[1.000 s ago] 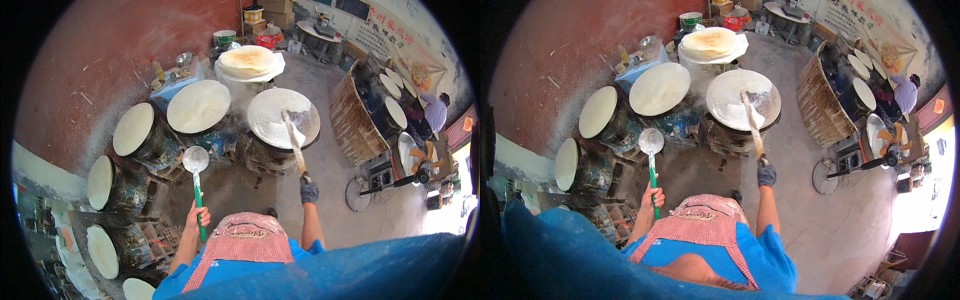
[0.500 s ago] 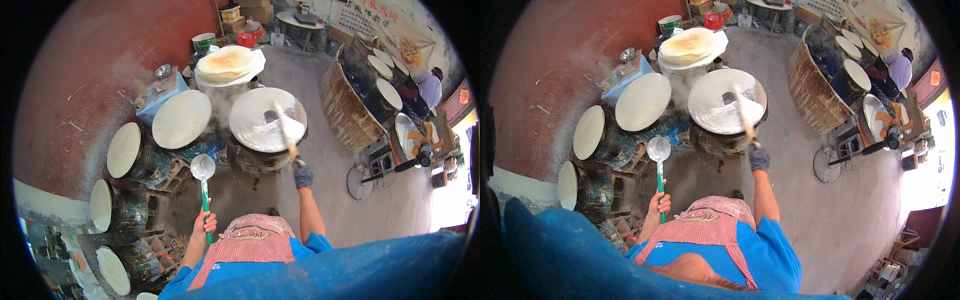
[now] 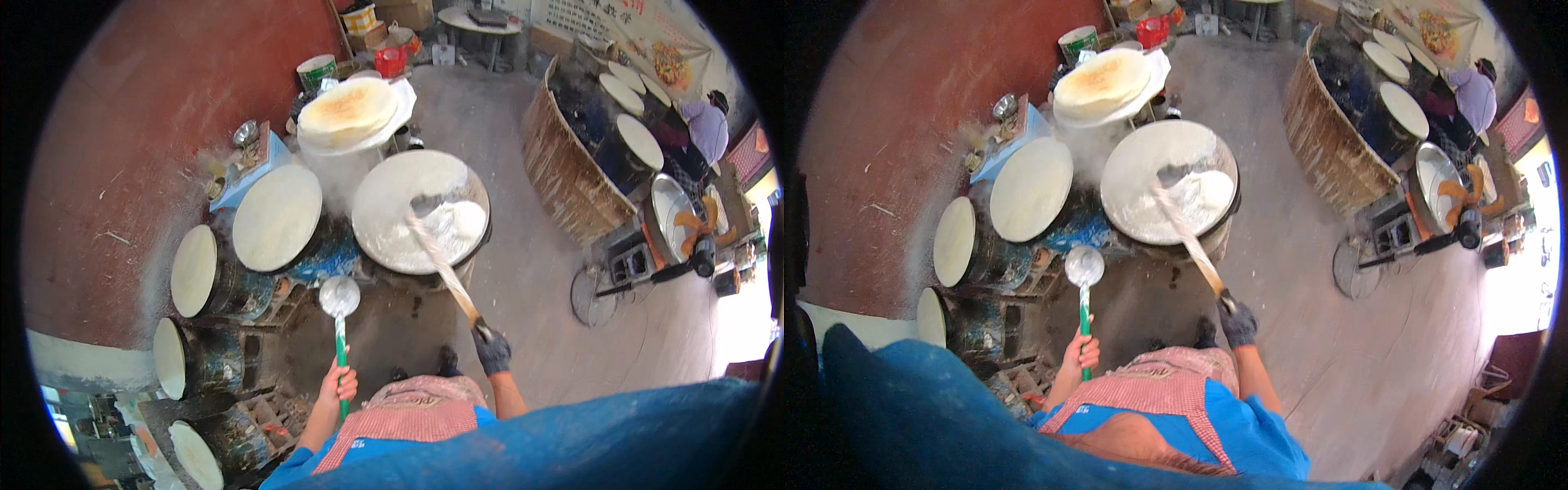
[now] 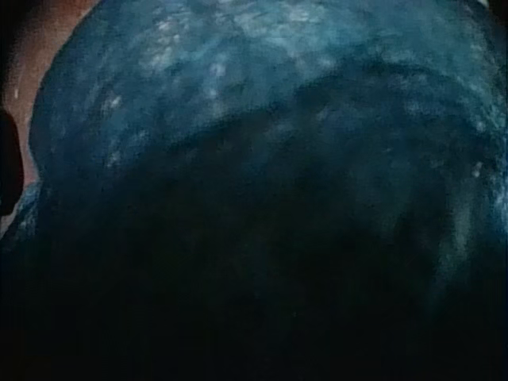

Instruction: The person ladles batter onto multiple hot griddles, spreads it into thin circles, flips the crepes, and stacks the finished ones. The person uses a ladle and a wooden spatula to manage several crepes simultaneously.

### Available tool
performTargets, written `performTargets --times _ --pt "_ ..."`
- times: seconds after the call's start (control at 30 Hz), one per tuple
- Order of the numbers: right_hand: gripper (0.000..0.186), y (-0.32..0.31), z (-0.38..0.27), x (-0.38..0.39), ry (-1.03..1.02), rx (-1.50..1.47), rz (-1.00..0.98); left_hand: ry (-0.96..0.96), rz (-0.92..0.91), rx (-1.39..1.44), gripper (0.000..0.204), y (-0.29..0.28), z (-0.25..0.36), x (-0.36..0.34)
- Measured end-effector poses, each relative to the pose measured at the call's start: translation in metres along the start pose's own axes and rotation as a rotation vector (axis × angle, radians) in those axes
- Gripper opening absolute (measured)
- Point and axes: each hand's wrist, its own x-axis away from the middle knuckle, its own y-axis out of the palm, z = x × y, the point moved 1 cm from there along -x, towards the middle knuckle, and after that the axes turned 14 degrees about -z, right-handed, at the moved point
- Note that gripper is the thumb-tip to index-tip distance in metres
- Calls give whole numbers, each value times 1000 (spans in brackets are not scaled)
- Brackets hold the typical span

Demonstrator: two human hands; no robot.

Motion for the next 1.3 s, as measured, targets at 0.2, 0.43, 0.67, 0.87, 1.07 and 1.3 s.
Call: performTargets --times 0.2,0.43,0.67,0.87,1.07,1.3 --pt "37 -47 12 -186 -135 -132 237 57 118 60 48 16 -16 -14" --pt "36 -6 -1 -206 269 -899 31 79 -31 -133 50 14 -7 -1" --pt "23 -25 -37 -126 283 -822 -65 131 128 -59 50 -1 21 17" --pt "19 28 -59 -70 243 -868 -220 121 228 39 47 -9 41 21" --pt "26 -10 -20 -127 81 -638 224 110 111 -7 43 -10 49 15" --pt "29 -48 -23 -153 -190 384 37 78 265 -103 43 -14 69 -27"
